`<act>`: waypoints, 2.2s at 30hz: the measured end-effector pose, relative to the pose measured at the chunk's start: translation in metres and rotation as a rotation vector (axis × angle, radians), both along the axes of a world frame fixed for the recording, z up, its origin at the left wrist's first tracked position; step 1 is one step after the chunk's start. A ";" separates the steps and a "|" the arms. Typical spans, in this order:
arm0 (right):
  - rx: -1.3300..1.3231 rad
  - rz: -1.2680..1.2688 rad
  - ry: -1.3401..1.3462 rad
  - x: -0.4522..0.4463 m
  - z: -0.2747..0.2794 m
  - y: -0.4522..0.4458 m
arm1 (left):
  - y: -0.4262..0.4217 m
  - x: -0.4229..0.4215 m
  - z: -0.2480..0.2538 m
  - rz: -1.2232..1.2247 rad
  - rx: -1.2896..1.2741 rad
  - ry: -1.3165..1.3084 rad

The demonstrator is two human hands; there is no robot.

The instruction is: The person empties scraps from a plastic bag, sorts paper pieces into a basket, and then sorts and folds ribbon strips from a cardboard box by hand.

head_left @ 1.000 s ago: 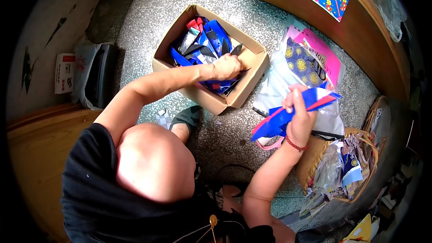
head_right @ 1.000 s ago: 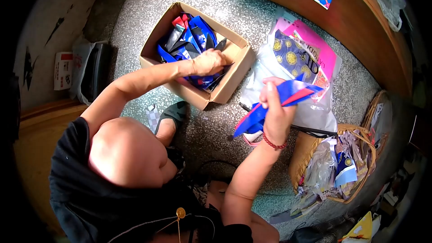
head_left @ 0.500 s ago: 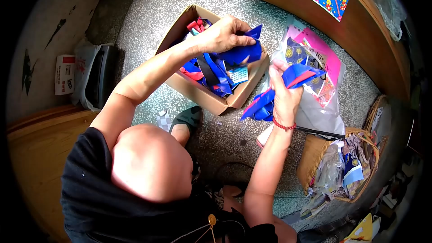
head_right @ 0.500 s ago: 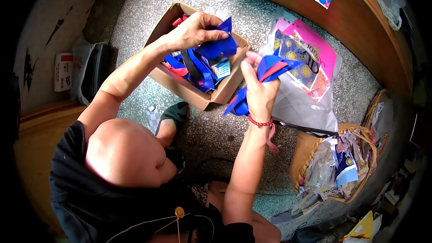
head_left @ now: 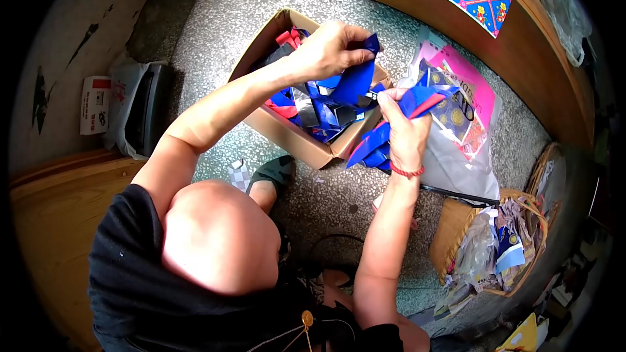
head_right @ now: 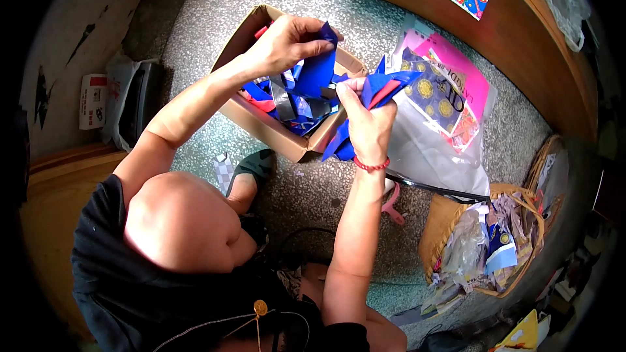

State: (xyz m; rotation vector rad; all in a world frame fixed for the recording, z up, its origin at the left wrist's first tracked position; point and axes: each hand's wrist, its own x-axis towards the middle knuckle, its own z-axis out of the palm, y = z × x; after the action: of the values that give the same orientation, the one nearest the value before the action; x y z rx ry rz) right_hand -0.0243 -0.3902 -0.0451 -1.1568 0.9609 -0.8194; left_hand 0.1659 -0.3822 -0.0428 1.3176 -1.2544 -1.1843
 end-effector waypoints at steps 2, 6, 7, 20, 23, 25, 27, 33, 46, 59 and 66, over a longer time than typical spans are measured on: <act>-0.044 0.045 0.047 -0.010 0.024 0.002 | 0.000 0.000 0.012 0.128 -0.414 -0.676; -0.003 0.096 -0.003 -0.023 0.057 0.000 | 0.001 0.004 0.019 0.173 -0.505 -0.822; -0.011 0.152 -0.047 -0.025 0.058 -0.003 | 0.000 0.004 0.022 0.152 -0.471 -0.781; 0.385 -0.043 -0.590 0.014 0.019 -0.028 | 0.003 -0.018 0.023 -0.225 -0.108 0.321; 0.406 -0.036 -0.605 0.015 0.016 -0.029 | 0.003 -0.021 0.014 -0.175 -0.094 0.161; 0.402 -0.031 -0.596 0.016 0.016 -0.029 | 0.001 -0.021 0.010 -0.157 -0.090 0.119; 0.395 0.002 -0.599 0.017 0.015 -0.029 | -0.005 -0.015 0.004 -0.224 -0.044 0.143; 0.357 -0.017 -0.531 0.002 0.022 -0.031 | -0.011 -0.010 0.001 -0.082 0.038 0.215; -0.071 0.035 -0.417 0.029 0.011 -0.013 | -0.016 -0.029 0.033 -0.095 0.037 0.013; 0.268 0.026 -0.644 -0.068 -0.005 -0.026 | -0.011 0.023 -0.082 -0.048 0.107 -0.712; 0.320 0.200 -0.892 -0.086 0.007 -0.023 | -0.005 -0.020 -0.134 -0.096 0.032 -0.862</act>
State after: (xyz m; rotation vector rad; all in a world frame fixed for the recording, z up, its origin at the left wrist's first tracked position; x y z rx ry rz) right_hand -0.1098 -0.4129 -0.0380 -0.4941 0.2103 -0.8572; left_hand 0.1461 -0.3867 -0.1765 1.8999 -1.9109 -0.6883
